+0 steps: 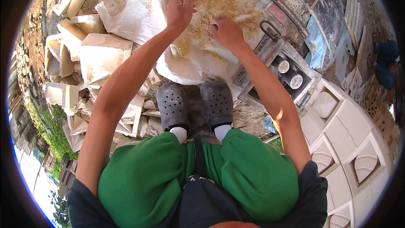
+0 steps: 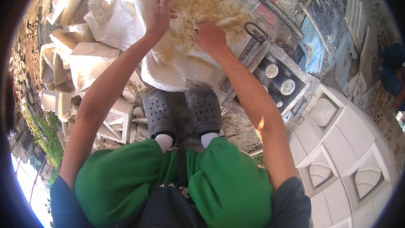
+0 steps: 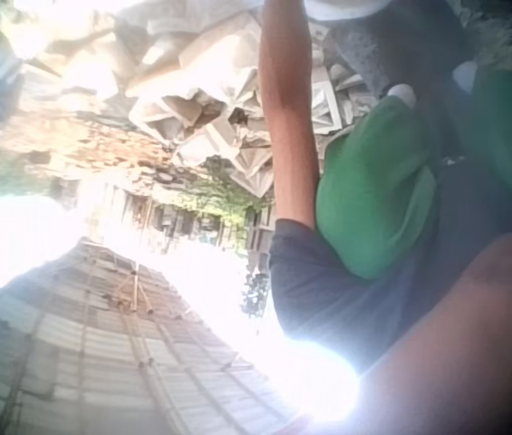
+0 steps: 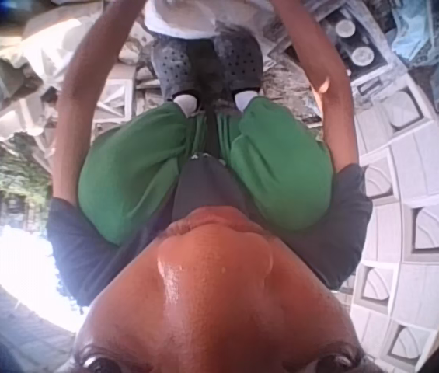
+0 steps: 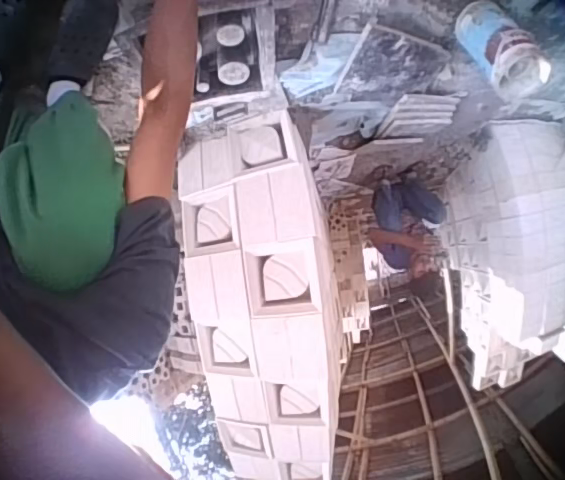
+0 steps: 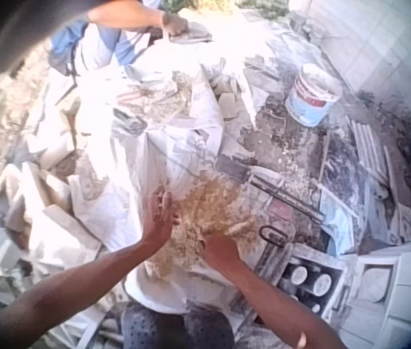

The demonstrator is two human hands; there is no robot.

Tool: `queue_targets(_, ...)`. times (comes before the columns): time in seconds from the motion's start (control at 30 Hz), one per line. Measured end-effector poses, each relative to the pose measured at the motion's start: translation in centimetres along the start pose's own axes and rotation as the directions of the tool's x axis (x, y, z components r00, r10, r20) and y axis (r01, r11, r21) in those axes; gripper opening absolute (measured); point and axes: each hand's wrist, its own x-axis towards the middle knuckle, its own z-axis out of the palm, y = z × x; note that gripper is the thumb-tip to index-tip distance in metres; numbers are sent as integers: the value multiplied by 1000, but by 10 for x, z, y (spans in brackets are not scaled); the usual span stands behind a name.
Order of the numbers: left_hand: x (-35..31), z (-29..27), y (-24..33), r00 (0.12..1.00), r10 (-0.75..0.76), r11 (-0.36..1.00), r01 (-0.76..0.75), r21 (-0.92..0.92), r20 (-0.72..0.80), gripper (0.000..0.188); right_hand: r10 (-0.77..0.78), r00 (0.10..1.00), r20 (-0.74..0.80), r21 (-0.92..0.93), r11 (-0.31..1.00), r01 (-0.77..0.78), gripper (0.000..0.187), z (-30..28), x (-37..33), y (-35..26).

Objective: The person cleans and separates stone pieces from debris by hand and using a small hand tool, then places them into a tray.

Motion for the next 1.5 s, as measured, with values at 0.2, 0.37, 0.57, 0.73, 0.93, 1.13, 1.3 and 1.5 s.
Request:
queue_targets(0.2, -13, -7, -11, 869, 84, 738, -384, 555, 488, 29, 216, 931, 294, 28, 972, -234, 27, -35, 10, -3)
queue_targets(0.37, -25, -7, -36, 745, 122, 490, -620, 613, 656, 29, 174, 983, 64, 426, 885, -185, 28, -61, 27, -10)
queue_targets(0.57, -25, -7, -36, 664, 114, 349, -723, 597, 739, 32, 224, 969, -105, 428, 890, -159, 33, -46, 23, 10)
queue_targets(0.73, -23, -9, -42, 632, 146, 340, -754, 562, 761, 28, 124, 989, 82, 112, 985, -133, 31, -16, 4, 16)
queue_targets(0.93, -27, -6, -41, 680, 166, 403, -708, 580, 714, 17, -88, 995, -36, -115, 990, 84, 26, 9, -8, 16)
queue_targets(1.13, -26, -8, -40, 699, 57, 411, -667, 621, 713, 18, -64, 996, 55, -85, 994, 69, 21, 7, -5, 13)
queue_targets(1.3, -31, -4, -30, 774, -11, 454, -561, 693, 634, 19, 74, 996, 51, 210, 974, -83, 19, -9, -4, 9)
queue_targets(1.5, -33, -6, -34, 757, -61, 374, -587, 718, 650, 19, 45, 999, -9, 185, 982, -43, 16, -8, -4, 13)
